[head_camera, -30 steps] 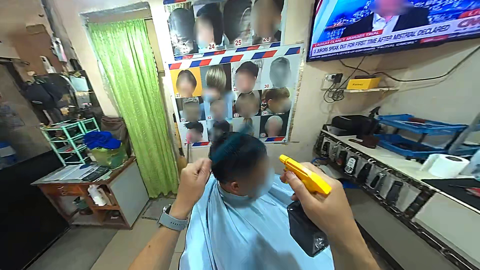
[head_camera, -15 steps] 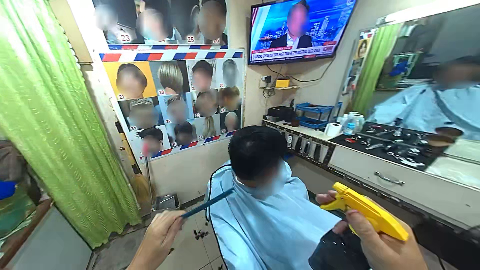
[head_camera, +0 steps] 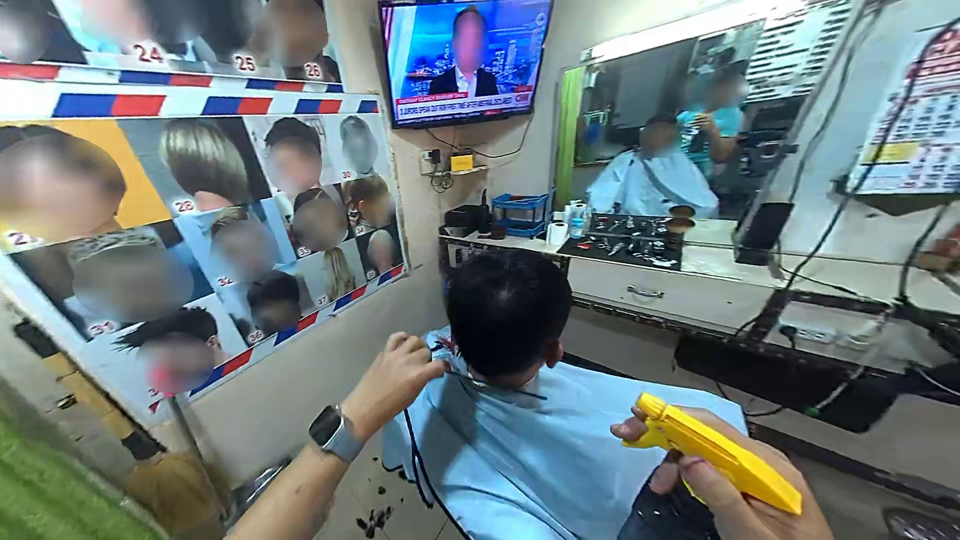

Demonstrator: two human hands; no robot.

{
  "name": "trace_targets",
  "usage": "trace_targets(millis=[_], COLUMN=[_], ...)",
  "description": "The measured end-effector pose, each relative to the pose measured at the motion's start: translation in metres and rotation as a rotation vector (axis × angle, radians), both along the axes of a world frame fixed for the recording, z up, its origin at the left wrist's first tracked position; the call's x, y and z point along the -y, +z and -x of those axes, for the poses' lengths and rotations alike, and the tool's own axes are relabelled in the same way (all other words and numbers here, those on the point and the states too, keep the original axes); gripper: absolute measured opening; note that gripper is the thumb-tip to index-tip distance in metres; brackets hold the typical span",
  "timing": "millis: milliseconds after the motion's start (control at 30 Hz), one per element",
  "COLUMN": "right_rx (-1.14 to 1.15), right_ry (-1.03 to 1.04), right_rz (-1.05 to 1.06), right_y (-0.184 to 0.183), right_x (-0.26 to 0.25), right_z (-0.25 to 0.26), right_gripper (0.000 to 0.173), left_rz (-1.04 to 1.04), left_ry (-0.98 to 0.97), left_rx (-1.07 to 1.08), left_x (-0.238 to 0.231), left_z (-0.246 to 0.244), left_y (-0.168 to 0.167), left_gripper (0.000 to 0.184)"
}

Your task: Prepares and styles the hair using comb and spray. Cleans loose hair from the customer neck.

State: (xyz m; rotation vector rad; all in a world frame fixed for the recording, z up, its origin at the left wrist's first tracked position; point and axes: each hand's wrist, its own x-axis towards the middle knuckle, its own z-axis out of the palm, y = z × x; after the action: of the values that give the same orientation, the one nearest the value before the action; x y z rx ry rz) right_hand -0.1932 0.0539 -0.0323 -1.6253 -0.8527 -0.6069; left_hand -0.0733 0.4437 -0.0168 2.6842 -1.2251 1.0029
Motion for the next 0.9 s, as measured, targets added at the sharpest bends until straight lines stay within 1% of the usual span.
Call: trace_targets(millis=[33, 133, 167, 233, 367, 400, 500, 600, 700, 800, 900], right_rx=[0.005, 0.033, 0.038, 0.037, 0.052, 0.059, 0.101, 0.094, 0.117, 0.148, 0.149], right_ry=[-0.061, -0.262, -0.323, -0.447, -0.723, -0.796, -1.016, -1.169, -1.281, -1.369, -1.477], right_rz=[0.007, 0.020, 0.029, 0.057, 0.126, 0.132, 0.106, 0.067, 0.036, 0.041, 0.079], right_y=[0.000, 0.004, 0.005, 0.003, -0.005, -0.007, -0.018, -0.025, -0.026, -0.019, -0.009], right_x=[-0.007, -0.036, -0.046, -0.067, -0.119, -0.134, -0.190, -0.245, -0.290, -0.319, -0.338], right_z=[0.001, 0.010, 0.014, 0.026, 0.045, 0.048, 0.054, 0.058, 0.061, 0.062, 0.059], right_gripper=[0.036, 0.033, 0.033, 0.032, 0.035, 0.035, 0.034, 0.032, 0.033, 0.034, 0.030], left_rz=[0.023, 0.328, 0.368, 0.318, 0.065, 0.061, 0.181, 0.255, 0.249, 0.217, 0.181], left_ry=[-0.039, -0.193, -0.213, -0.279, -0.437, -0.469, -0.602, -0.706, -0.768, -0.879, -1.014], left_rx=[0.016, 0.072, 0.100, 0.106, 0.041, 0.020, -0.060, -0.097, -0.097, -0.096, -0.052], left_x=[-0.002, -0.004, -0.007, -0.014, -0.037, -0.047, -0.094, -0.130, -0.140, -0.122, -0.093], left_z=[-0.001, -0.016, -0.027, -0.054, -0.091, -0.096, -0.109, -0.132, -0.158, -0.179, -0.187], left_y=[0.002, 0.020, 0.024, 0.016, -0.028, -0.037, -0.047, -0.035, -0.018, -0.001, 0.022], left_gripper=[0.019, 0.023, 0.024, 0.024, 0.019, 0.019, 0.023, 0.031, 0.037, 0.034, 0.030])
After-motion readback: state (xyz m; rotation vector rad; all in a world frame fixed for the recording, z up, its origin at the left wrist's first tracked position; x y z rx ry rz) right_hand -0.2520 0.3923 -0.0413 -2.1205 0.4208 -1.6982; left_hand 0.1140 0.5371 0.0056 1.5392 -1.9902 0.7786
